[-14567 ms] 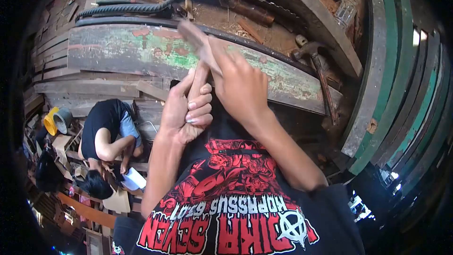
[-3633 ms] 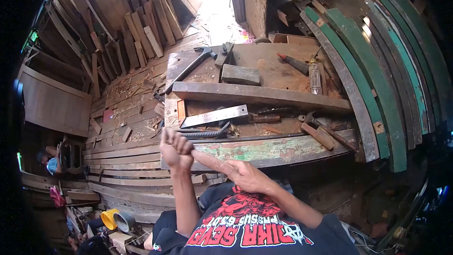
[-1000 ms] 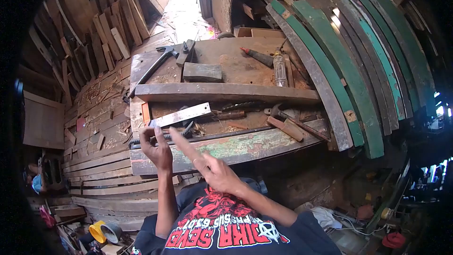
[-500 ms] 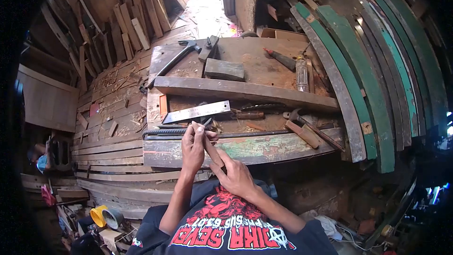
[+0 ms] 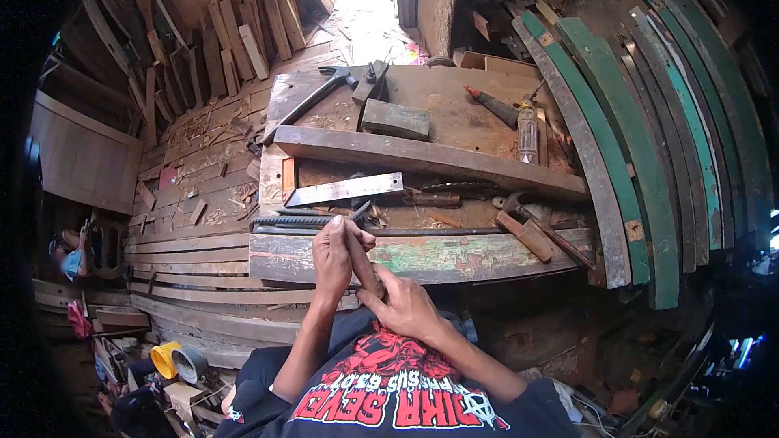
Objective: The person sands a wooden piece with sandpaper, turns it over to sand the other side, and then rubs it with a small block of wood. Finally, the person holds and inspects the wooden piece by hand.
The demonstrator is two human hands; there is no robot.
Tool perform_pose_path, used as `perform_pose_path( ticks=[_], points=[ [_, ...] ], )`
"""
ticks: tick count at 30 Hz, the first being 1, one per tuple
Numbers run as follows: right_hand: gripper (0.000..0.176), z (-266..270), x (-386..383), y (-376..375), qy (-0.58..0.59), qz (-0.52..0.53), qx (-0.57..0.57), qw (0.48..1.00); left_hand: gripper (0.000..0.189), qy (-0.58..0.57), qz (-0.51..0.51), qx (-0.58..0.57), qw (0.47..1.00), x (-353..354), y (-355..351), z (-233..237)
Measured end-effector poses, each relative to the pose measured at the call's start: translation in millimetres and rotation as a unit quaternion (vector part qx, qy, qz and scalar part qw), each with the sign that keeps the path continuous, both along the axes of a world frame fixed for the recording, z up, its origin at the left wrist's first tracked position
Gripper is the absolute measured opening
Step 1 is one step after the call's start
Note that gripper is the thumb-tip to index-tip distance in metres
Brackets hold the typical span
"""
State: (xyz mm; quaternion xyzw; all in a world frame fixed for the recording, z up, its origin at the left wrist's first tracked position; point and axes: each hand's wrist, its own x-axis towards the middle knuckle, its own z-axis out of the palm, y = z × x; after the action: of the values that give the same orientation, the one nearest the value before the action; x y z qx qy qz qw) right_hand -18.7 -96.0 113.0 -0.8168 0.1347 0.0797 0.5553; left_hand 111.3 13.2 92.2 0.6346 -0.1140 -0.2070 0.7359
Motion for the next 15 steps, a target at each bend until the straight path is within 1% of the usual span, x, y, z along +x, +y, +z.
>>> perform_pose_path(
  ticks=[3, 6, 9, 11, 13, 14, 15],
  points=[
    [0.049, -10.1, -3.7, 3.6, 0.006, -0.008, 0.027, 1.000, 0.049, 0.031, -0.007, -0.016, 0.999, 1.8, -1.1, -3.8],
    [0.049, -10.9, -4.6, 2.9, -0.001, -0.017, 0.048, 0.999, 0.047, 0.101, 0.018, -0.022, 0.994, 2.6, -4.8, -0.2],
    [0.047, -12.8, -5.0, -0.2, 0.009, -0.013, 0.057, 0.998, 0.046, 0.200, 0.034, -0.049, 0.978, 7.0, -4.5, -3.5],
    [0.045, -12.4, -5.6, -0.1, 0.020, -0.017, 0.116, 0.993, 0.044, 0.323, 0.030, -0.155, 0.933, 11.4, 1.7, -14.7],
    [0.044, -11.3, -7.5, -1.0, 0.038, -0.028, 0.162, 0.986, 0.044, 0.399, -0.032, -0.250, 0.882, 17.0, 6.4, -17.9],
    [0.044, -10.0, -7.7, -2.6, 0.048, -0.034, 0.178, 0.982, 0.045, 0.426, -0.020, -0.224, 0.876, 16.4, 4.7, -17.9],
    [0.043, -8.4, -7.8, -4.2, 0.058, -0.042, 0.195, 0.978, 0.048, 0.426, -0.039, -0.222, 0.876, 13.8, -0.5, -9.2]
  ],
)
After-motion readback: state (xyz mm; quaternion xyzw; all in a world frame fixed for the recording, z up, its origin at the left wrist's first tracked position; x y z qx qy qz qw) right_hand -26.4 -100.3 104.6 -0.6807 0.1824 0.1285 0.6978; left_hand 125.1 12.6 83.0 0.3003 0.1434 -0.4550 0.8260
